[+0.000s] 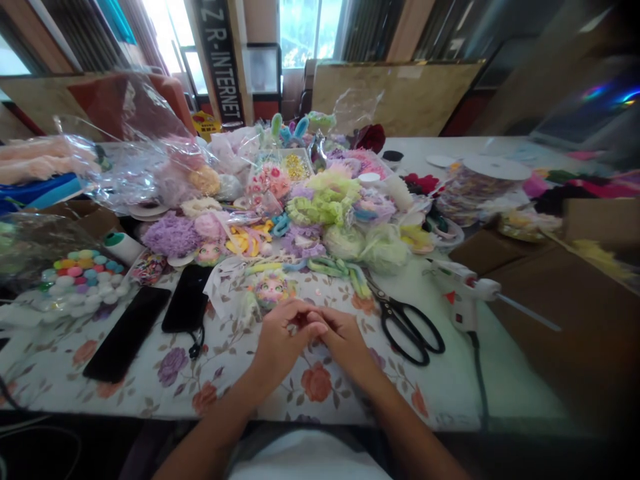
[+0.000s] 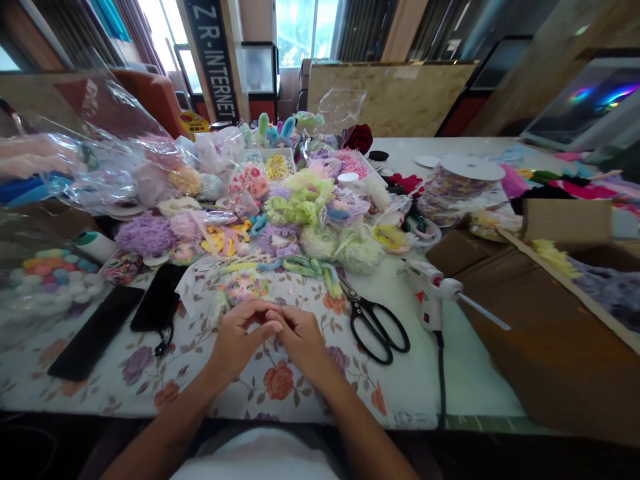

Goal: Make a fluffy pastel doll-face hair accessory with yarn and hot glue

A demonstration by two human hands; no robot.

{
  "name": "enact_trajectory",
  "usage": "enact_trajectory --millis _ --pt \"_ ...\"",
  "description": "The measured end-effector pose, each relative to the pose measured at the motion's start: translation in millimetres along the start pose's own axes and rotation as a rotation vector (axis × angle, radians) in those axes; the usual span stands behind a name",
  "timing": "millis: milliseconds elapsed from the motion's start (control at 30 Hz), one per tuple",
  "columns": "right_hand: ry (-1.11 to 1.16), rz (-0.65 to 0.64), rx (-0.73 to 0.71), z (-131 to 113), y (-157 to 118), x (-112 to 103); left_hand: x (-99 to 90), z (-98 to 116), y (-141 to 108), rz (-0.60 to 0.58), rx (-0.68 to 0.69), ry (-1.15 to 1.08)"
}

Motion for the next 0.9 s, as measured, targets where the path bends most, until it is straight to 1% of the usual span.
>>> enact_trajectory --millis 67,133,233,300,367,467,533,633,700,800,900 --pt "0.049 -0.037 -0.006 0 3 7 6.3 -7 2 0.017 -0.035 -0.186" --pt "0.092 -0.037 0.005 2 4 10 7.6 -12 2 0.051 -0.071 -0.324" --pt "0.14 -0.029 0.018 4 4 16 8.2 -18 1 0.104 -0.131 -0.412" --pt "0.128 -0.016 -0.001 1 5 22 9.4 -20 -1 0.149 -0.16 -0.417" --pt "0.057 0.019 -0.027 -3 6 26 9.8 -22 -4 0.205 -0.164 -0.333" --pt "-0.098 0.046 -0.057 -12 7 31 6.0 -20 -10 0.31 -0.103 -0.046" --pt "-0.158 0.022 -0.075 -16 8 34 3.1 -17 -14 0.359 -0.036 0.138" --pt "-0.166 -0.023 -0.099 -20 8 37 0.1 -12 -16 0.37 0.053 0.344" --pt "-0.141 -0.043 -0.099 -20 8 38 -2.0 -9 -16 0.374 0.083 0.46" --pt "-0.055 -0.067 -0.067 -18 8 39 -8.2 -8 -14 0.414 0.057 0.531" --pt "0.082 -0.08 -0.007 -14 8 40 -18.6 -12 -10 0.446 -0.038 0.424"
Point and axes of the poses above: each hand's wrist, its own y-axis towards the middle knuckle, its own x-axis out of the palm, z = x × y, the point moved 5 cm from there along y, towards the middle knuckle, and after that the axes turned 15 degrees about -z, right-handed, at the moved point
